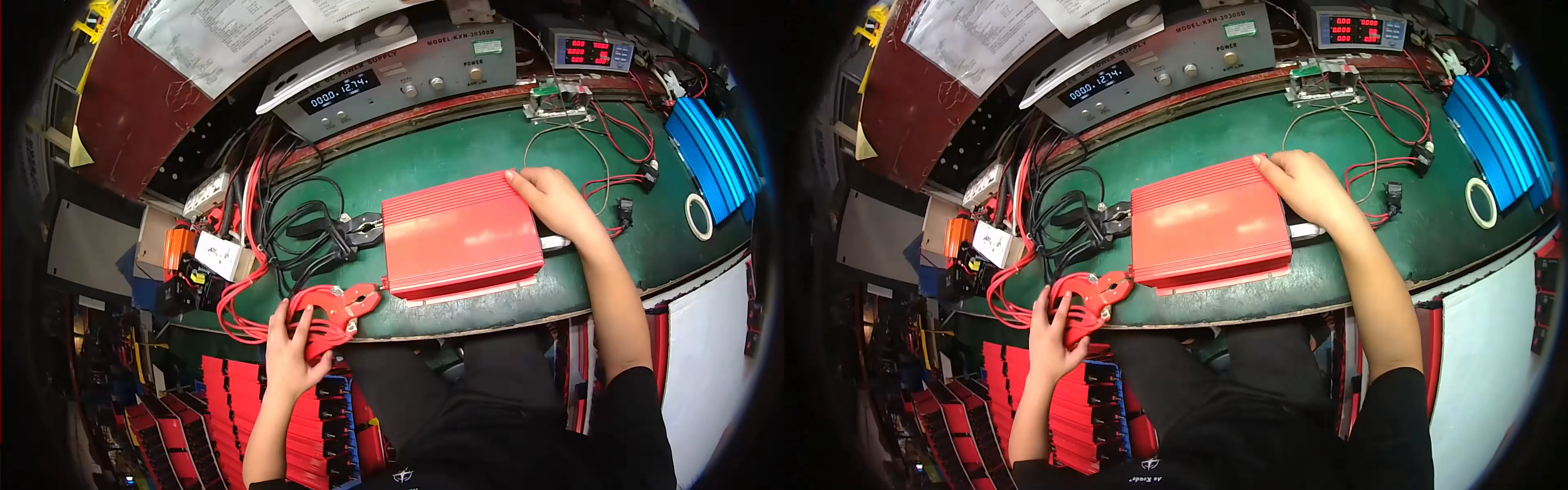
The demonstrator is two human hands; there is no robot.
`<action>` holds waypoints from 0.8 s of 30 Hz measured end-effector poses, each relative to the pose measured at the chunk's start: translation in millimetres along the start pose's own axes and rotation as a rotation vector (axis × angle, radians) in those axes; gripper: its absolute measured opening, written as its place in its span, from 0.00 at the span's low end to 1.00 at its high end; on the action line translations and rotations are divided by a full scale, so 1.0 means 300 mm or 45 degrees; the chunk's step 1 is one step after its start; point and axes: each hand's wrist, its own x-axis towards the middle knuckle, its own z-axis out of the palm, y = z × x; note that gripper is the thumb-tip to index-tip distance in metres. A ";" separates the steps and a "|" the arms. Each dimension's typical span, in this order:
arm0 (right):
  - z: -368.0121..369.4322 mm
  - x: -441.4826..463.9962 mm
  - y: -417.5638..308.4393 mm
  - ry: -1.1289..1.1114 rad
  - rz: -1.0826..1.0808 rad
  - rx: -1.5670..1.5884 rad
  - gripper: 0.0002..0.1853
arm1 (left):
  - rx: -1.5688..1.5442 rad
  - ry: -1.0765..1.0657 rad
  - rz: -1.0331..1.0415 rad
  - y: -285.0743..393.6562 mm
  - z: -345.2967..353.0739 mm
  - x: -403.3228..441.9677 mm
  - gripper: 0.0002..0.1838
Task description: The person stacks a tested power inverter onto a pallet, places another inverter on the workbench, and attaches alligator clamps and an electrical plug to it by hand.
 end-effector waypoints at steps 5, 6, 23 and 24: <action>-0.001 0.000 -0.014 0.012 -0.017 -0.043 0.30 | -0.200 0.117 -0.159 0.054 0.059 0.073 0.62; 0.003 -0.001 -0.009 0.016 -0.031 -0.032 0.30 | -0.275 0.137 -0.210 0.055 0.069 0.080 0.63; 0.005 -0.004 -0.016 0.045 -0.055 -0.035 0.28 | -0.031 0.217 0.040 0.004 0.072 0.114 0.63; 0.004 -0.005 -0.015 0.044 -0.050 -0.036 0.28 | -0.029 0.207 0.059 0.007 0.070 0.128 0.63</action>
